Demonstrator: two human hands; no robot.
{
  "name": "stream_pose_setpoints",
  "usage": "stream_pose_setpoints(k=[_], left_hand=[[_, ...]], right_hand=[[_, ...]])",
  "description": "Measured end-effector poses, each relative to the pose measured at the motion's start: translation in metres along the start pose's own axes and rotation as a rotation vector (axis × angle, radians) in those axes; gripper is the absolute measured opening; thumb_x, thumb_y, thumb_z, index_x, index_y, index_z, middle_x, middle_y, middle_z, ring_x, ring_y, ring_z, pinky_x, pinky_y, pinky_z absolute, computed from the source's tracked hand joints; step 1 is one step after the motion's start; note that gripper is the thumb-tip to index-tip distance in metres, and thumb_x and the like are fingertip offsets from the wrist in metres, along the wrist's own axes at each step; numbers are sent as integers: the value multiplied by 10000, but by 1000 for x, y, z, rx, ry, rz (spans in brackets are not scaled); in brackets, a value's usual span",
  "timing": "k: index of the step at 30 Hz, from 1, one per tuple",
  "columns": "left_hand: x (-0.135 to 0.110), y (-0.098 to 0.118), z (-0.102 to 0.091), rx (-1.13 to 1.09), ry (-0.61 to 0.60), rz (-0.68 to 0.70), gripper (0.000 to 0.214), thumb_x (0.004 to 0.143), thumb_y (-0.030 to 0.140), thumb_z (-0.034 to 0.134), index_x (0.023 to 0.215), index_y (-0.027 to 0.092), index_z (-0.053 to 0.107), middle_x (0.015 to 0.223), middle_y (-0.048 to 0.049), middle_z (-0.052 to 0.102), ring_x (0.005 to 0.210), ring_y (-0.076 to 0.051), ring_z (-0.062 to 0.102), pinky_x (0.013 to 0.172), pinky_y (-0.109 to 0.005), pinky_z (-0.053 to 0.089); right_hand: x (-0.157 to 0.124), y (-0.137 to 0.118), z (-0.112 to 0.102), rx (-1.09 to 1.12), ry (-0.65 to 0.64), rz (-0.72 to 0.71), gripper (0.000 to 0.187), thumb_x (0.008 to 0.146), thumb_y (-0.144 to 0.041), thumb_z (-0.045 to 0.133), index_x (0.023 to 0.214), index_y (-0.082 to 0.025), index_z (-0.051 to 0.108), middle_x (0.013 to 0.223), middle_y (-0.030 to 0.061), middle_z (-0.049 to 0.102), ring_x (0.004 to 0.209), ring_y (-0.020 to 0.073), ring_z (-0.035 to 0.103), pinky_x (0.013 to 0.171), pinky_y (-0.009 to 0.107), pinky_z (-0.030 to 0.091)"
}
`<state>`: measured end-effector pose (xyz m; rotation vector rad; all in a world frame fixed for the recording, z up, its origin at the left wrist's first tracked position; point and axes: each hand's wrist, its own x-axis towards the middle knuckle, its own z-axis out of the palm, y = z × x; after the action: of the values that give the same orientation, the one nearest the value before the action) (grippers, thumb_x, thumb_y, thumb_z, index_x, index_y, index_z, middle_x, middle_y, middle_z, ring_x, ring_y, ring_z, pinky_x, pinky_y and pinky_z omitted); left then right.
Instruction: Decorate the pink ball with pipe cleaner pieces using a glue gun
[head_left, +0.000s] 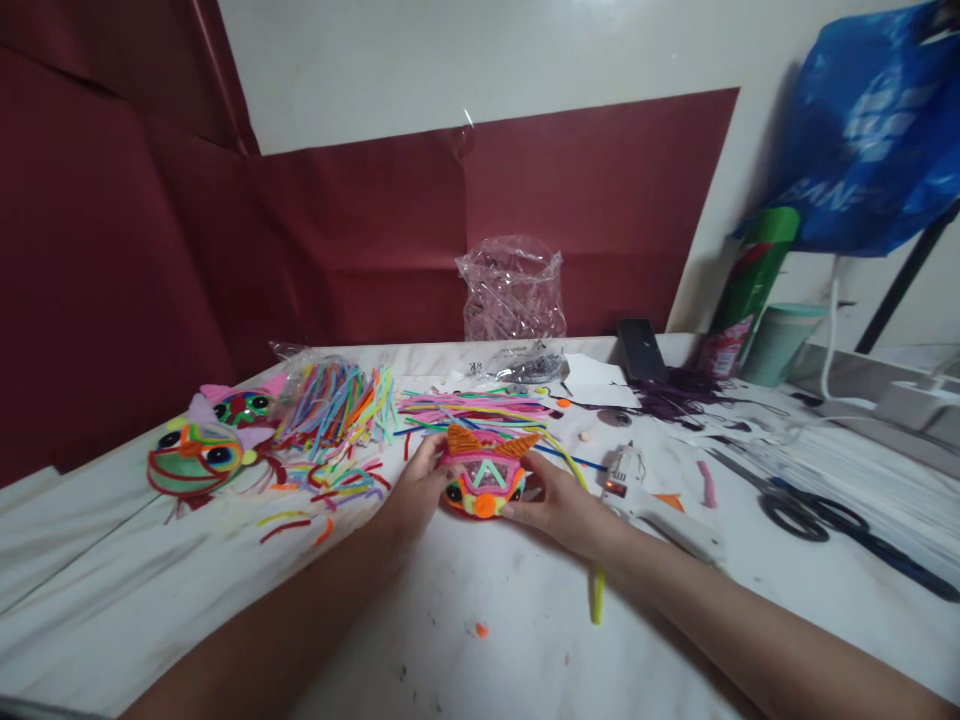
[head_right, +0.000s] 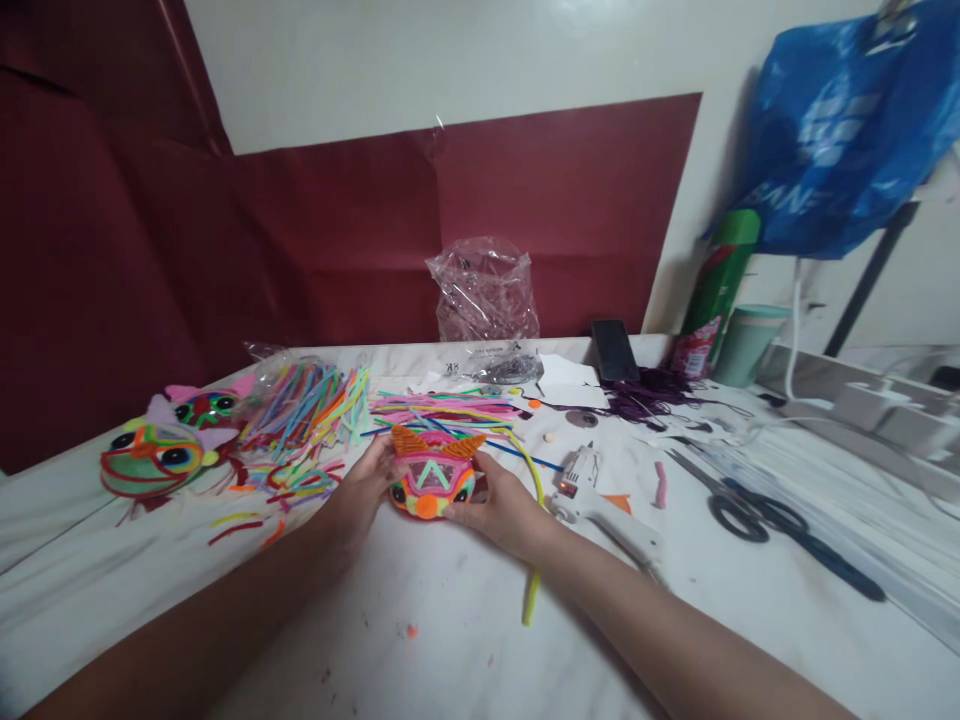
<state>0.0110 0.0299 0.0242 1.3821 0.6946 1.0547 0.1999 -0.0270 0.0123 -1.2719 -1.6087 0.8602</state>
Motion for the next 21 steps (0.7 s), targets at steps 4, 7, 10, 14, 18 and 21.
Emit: stream_pose_setpoints(k=[4, 7, 10, 14, 18, 21], left_hand=[[1, 0, 1, 2, 18, -14, 486, 692, 344, 680, 1130, 204, 523, 1230, -88, 614, 1065, -258, 608, 879, -361, 484], [1, -1, 0, -5, 10, -9, 486, 699, 361, 683, 1129, 203, 520, 1228, -91, 614, 1057, -252, 613, 879, -359, 484], [2, -2, -2, 21, 14, -18, 466, 708, 393, 679, 1111, 209, 532, 1186, -80, 639, 1043, -245, 622, 882, -361, 486], [5, -8, -4, 52, -10, -22, 477, 749, 463, 637, 1136, 210, 520, 1147, -75, 656, 1043, -236, 625, 880, -352, 491], [6, -14, -6, 79, -78, -15, 785, 585, 318, 804, 1254, 206, 409, 1210, -103, 614, 1070, -262, 610, 873, -340, 499], [4, -13, -5, 180, -62, 23, 872, 530, 231, 825, 1276, 196, 374, 1221, -115, 592, 1085, -281, 596, 864, -346, 501]], right_hand=[[1, 0, 0, 9, -5, -22, 416, 690, -372, 716, 1008, -185, 523, 923, 44, 663, 722, 173, 597, 624, 285, 486], [2, 4, -1, 5, -1, -31, 408, 696, -377, 716, 1004, -182, 534, 913, 41, 660, 727, 171, 590, 629, 283, 485], [3, 9, 0, 22, 1, -34, 410, 703, -387, 716, 1014, -185, 542, 942, 44, 661, 754, 177, 596, 655, 291, 491], [5, 12, -1, 4, 46, -40, 450, 723, -396, 698, 1083, -172, 547, 971, 66, 672, 801, 201, 603, 713, 336, 500], [8, 13, -1, -6, 50, -39, 513, 767, -408, 653, 1196, -155, 530, 1037, 92, 672, 886, 226, 613, 781, 373, 501], [8, 16, 0, -4, 50, -37, 536, 779, -424, 639, 1241, -177, 528, 1071, 88, 671, 932, 236, 619, 807, 383, 501]])
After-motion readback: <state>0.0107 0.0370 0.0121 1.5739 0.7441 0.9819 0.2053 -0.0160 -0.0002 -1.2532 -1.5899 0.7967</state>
